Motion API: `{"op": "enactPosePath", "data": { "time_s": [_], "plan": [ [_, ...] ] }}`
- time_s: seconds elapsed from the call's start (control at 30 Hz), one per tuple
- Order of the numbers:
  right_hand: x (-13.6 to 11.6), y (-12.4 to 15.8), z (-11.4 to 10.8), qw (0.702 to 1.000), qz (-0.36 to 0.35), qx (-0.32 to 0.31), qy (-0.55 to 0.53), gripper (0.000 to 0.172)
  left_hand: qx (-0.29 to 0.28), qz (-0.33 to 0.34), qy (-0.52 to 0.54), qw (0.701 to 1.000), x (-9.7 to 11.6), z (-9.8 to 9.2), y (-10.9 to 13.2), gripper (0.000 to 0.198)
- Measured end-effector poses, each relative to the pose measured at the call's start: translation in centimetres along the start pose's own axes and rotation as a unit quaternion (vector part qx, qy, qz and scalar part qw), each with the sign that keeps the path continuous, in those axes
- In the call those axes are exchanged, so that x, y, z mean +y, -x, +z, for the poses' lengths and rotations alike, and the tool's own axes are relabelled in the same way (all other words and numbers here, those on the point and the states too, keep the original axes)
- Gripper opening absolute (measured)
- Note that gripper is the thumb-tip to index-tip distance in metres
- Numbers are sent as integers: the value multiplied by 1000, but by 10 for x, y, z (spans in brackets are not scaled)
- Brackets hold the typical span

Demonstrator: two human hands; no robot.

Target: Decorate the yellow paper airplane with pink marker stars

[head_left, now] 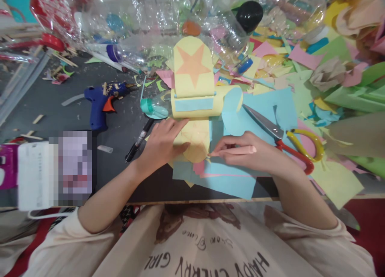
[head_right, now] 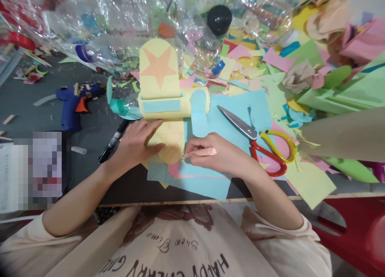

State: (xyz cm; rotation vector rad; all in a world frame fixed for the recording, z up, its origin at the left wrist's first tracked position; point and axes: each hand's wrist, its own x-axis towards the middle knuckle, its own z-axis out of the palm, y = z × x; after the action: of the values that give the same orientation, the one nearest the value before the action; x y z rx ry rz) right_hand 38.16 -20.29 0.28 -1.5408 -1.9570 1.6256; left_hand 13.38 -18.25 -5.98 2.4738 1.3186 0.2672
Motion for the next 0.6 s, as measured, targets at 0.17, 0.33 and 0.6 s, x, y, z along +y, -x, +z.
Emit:
{"op": "enactPosePath", "data": {
  "time_s": [0.17, 0.33, 0.6],
  "plan": [
    [-1, 3, -1, 998, -26, 37, -36, 15, 2, -10, 5, 1000, 1, 1, 0, 48],
    [1, -1, 3, 985, -112, 95, -91, 13, 5, -6, 15, 1000, 0, 2, 1, 48],
    [21, -30, 31, 957, -91, 217, -172, 16, 2, -6, 16, 1000, 1, 0, 2, 49]
  ]
}}
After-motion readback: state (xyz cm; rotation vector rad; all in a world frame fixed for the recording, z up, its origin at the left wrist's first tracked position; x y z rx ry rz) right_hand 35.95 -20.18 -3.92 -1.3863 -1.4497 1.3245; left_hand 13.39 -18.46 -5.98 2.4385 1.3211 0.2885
